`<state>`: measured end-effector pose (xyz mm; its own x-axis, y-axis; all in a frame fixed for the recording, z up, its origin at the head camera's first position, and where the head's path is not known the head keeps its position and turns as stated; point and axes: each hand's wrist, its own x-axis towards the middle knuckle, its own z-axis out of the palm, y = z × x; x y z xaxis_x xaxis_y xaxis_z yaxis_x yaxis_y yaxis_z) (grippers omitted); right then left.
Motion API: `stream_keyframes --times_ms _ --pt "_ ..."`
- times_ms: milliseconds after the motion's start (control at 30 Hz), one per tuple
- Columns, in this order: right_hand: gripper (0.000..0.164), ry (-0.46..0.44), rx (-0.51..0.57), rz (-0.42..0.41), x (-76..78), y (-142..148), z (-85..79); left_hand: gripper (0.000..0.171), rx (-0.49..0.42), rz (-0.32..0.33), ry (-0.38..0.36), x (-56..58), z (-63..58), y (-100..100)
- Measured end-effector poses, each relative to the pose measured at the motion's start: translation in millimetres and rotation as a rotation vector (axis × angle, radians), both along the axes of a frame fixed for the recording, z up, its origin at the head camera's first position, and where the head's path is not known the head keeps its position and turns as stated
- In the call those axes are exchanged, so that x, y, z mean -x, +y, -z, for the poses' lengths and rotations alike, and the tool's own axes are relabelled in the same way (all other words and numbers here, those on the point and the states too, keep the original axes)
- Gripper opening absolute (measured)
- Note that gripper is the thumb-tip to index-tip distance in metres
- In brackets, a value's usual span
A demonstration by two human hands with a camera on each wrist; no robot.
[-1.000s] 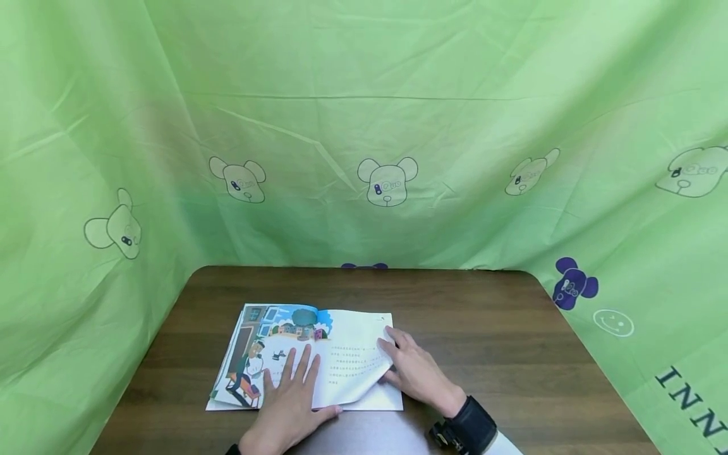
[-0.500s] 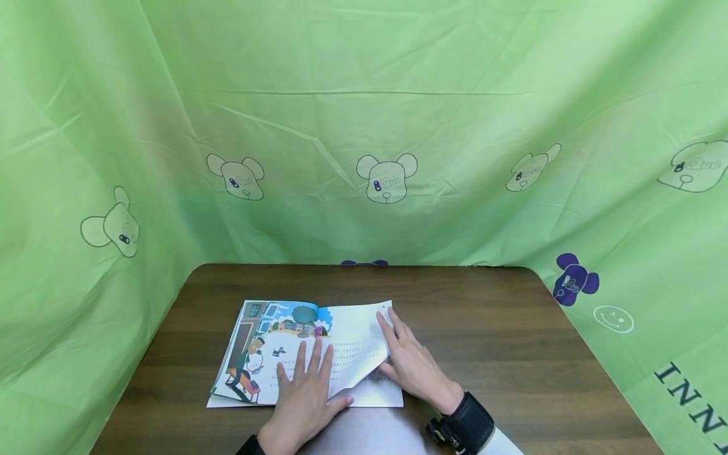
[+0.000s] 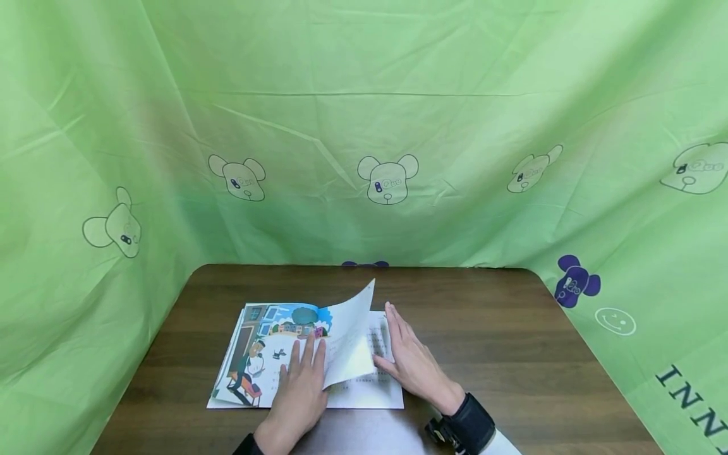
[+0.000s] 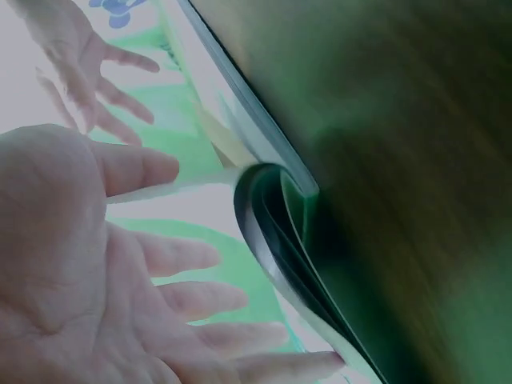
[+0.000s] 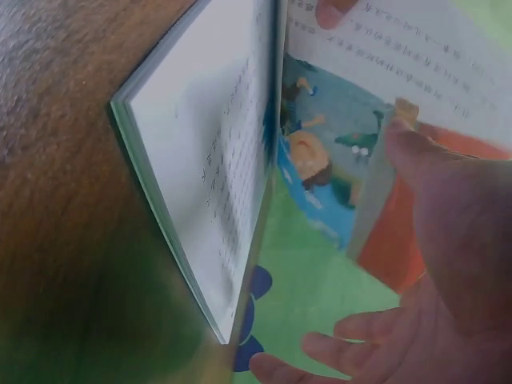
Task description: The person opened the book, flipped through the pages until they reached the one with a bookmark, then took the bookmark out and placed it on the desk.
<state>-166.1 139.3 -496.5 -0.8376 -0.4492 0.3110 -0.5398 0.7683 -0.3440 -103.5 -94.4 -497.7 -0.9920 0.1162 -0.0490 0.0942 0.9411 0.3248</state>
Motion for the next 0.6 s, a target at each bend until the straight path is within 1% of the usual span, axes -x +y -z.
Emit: stream_keyframes --times_ms 167,267,367,433,467,533,600 --pt "0.094 -0.047 -0.012 -0.035 -0.4 0.5 -1.4 0.079 -0.142 -0.037 0.067 0.8 -0.4 -10.2" --pt "0.092 -0.064 -0.049 -0.063 -0.9 1.3 -0.1 0.077 -0.198 -0.063 0.133 1.5 -1.0 -17.4" --pt "0.090 -0.080 -0.077 -0.077 -2.0 1.5 1.7 0.080 -0.213 -0.102 0.186 1.1 -1.8 -24.7" --pt "0.089 -0.092 -0.084 -0.078 -2.6 1.1 2.5 0.085 -0.203 -0.128 0.224 0.3 -2.5 -29.2" --pt "0.088 -0.095 -0.085 -0.080 -3.0 0.7 2.8 0.089 -0.196 -0.138 0.256 0.1 -3.0 -31.5" --pt "0.086 -0.105 -0.085 -0.083 -3.5 0.1 3.3 0.100 -0.177 -0.150 0.341 -0.4 -3.7 -36.0" --pt "0.084 -0.117 -0.082 -0.089 -3.8 -0.6 3.4 0.112 -0.148 -0.153 0.458 -0.1 -4.9 -40.6"
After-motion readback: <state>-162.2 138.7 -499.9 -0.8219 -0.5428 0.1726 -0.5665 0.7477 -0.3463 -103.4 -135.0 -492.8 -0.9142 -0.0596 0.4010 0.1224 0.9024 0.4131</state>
